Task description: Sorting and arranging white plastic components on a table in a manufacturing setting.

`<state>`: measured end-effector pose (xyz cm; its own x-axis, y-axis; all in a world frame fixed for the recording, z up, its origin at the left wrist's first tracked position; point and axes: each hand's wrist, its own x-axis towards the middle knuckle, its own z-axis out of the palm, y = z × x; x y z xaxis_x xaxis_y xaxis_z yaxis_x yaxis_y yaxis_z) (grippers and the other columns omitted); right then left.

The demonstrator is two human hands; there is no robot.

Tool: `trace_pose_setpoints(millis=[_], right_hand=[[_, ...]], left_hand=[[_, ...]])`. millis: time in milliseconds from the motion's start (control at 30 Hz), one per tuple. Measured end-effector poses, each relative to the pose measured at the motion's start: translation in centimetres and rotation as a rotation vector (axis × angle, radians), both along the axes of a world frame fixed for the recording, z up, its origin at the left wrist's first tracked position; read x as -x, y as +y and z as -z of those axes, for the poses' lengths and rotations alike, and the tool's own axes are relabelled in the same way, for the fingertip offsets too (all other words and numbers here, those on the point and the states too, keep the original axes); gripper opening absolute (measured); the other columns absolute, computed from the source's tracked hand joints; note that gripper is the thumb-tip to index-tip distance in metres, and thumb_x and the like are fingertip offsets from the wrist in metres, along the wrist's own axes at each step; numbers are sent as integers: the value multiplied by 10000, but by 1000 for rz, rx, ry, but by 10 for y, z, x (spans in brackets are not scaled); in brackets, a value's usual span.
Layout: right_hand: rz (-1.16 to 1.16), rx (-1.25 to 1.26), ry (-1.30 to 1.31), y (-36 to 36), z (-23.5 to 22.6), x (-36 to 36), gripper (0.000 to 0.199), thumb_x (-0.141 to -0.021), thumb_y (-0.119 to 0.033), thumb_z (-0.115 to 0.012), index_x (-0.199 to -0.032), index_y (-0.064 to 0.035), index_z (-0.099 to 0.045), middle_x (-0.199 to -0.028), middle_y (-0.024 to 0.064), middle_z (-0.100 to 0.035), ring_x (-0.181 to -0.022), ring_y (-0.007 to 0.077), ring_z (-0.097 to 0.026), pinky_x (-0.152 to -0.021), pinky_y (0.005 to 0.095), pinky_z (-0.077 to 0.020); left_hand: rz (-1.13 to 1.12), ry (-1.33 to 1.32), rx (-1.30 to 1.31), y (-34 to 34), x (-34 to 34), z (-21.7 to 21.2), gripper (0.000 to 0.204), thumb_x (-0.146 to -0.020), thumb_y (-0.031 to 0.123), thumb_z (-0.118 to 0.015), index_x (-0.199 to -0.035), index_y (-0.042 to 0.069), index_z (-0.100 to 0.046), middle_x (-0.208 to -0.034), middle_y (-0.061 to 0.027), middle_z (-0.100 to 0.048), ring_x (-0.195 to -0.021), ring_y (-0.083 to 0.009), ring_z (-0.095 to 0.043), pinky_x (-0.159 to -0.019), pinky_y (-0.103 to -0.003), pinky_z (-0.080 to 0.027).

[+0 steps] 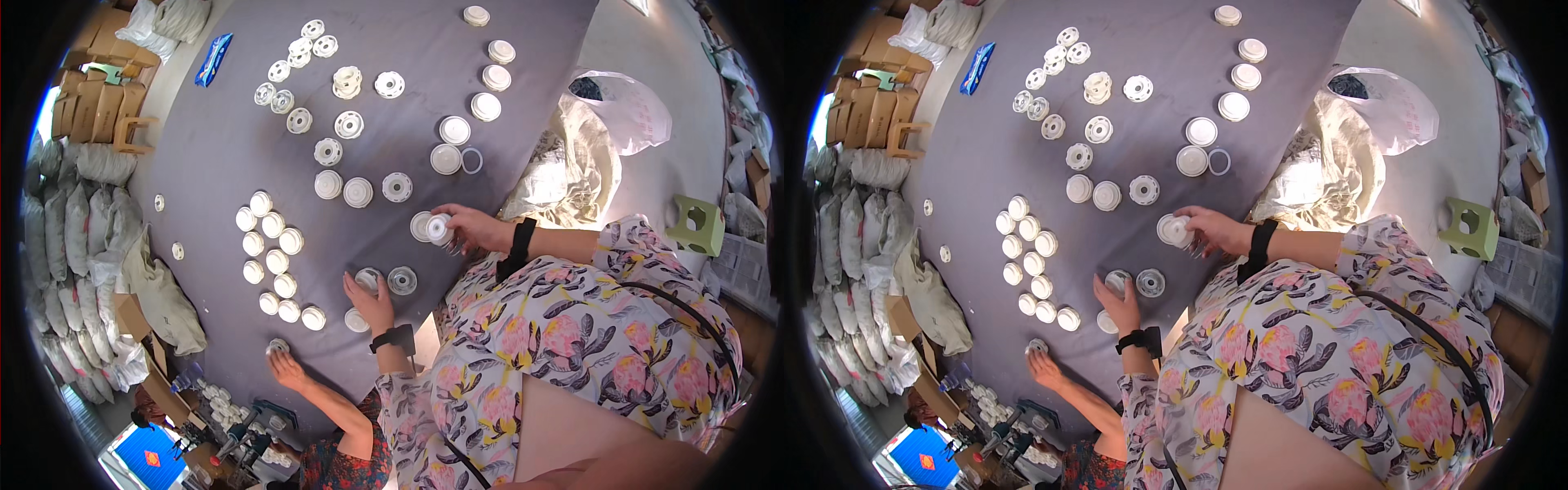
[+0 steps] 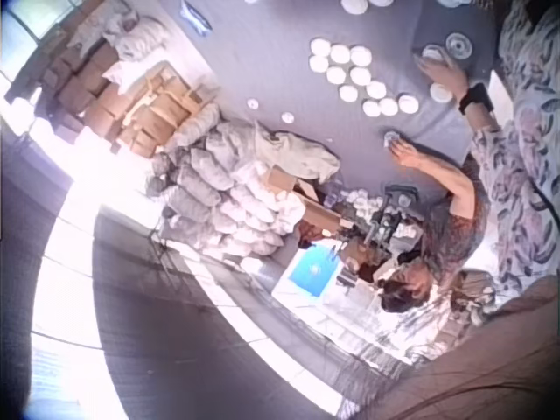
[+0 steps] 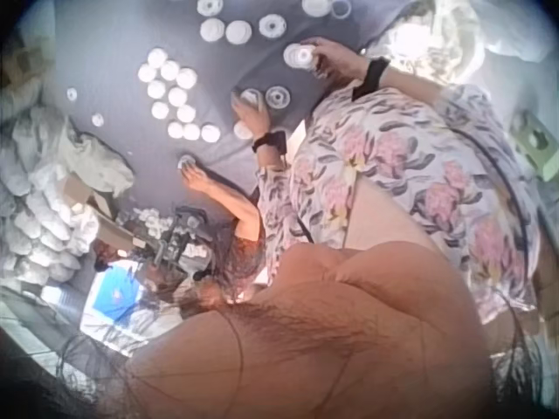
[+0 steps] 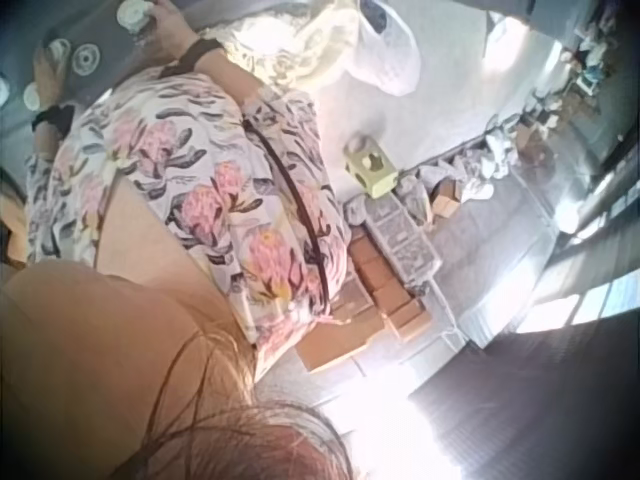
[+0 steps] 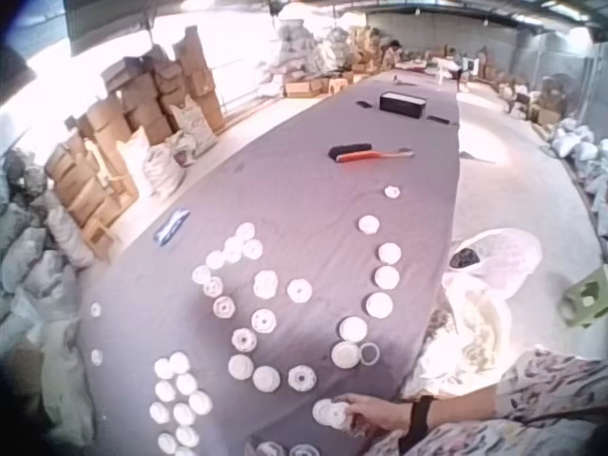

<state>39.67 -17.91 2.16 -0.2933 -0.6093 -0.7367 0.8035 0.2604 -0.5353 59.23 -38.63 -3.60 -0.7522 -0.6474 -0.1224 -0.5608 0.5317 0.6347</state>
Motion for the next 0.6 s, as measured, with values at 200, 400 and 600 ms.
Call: trace_pose_setpoints(millis=[200,400,600], right_hand=[[177,35,-57,20,9,24,439,-836,-197,-445,-1262,-117,-374,-941,57,-572,-698,139,-555,-471,284,-439],[273,77,-10,28,-4,60,315,-810,-175,-479,-1115,-103,-513,-872,14,-593,-659,122,-568,-496,309,-448],[578,-44,233,104,-43,186,327,-839,-212,-510,-1148,-106,-524,-870,-12,-574,-685,85,-508,-512,248,-433]], left_hand=[[-100,13,81,-7,-1,3,490,-732,162,-672,-1153,-4,-485,-1131,-204,-477,-1049,-371,-471,-904,-427,-379],[1,-55,243,-21,-24,-8,426,-717,246,-682,-1070,33,-573,-1063,-197,-516,-984,-377,-488,-833,-462,-392],[-201,-121,175,32,-3,-101,430,-811,187,-592,-1170,-24,-485,-1141,-207,-465,-1062,-372,-454,-897,-464,-364]])
